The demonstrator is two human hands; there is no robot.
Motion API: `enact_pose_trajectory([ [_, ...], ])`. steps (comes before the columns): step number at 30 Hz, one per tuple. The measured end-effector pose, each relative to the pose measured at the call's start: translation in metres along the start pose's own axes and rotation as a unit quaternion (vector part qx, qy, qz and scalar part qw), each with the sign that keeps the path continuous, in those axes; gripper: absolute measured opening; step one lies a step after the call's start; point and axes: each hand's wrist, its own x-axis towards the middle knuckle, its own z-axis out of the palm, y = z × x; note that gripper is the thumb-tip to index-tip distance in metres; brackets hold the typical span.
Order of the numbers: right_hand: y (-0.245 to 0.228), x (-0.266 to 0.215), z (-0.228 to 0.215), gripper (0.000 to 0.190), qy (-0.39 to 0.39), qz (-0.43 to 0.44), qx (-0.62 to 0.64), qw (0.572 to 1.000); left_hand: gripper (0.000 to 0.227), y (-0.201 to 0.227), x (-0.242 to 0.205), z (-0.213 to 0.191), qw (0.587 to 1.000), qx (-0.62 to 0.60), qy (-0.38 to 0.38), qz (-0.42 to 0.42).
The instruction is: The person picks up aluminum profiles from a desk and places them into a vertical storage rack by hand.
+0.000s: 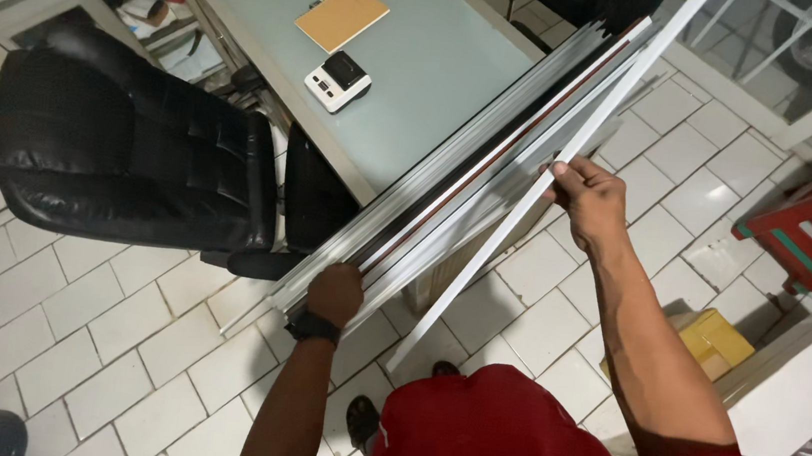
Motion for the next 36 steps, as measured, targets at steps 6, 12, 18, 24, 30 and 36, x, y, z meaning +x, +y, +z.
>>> enact_pose_trajectory([
  [6,0.021,0.006,-0.009,0.027,-0.01,0.006,-0.017,1.0,0.028,0.01,-0.005,-0.002,0.995,0.062,-0.076,-0.01],
  [12,0.038,0.011,-0.019,0.031,-0.018,0.011,-0.021,1.0,0.026,0.01,0.009,0.003,0.994,0.064,-0.081,-0.041],
  [18,0.034,0.006,-0.026,0.022,-0.023,0.019,-0.047,0.998,0.029,0.028,-0.002,-0.022,0.996,0.054,-0.059,-0.051],
  [24,0.025,-0.003,-0.021,0.022,-0.026,0.017,-0.063,0.998,0.024,0.009,-0.007,-0.011,0.991,0.114,0.057,-0.031],
  [30,0.025,-0.003,-0.019,0.025,-0.034,0.01,-0.058,0.998,0.022,0.0,-0.007,0.012,0.985,0.15,0.077,-0.04],
  [36,0.021,-0.008,-0.011,0.021,-0.033,0.0,-0.044,0.999,0.018,0.012,-0.014,-0.011,0.984,0.155,0.083,-0.028],
])
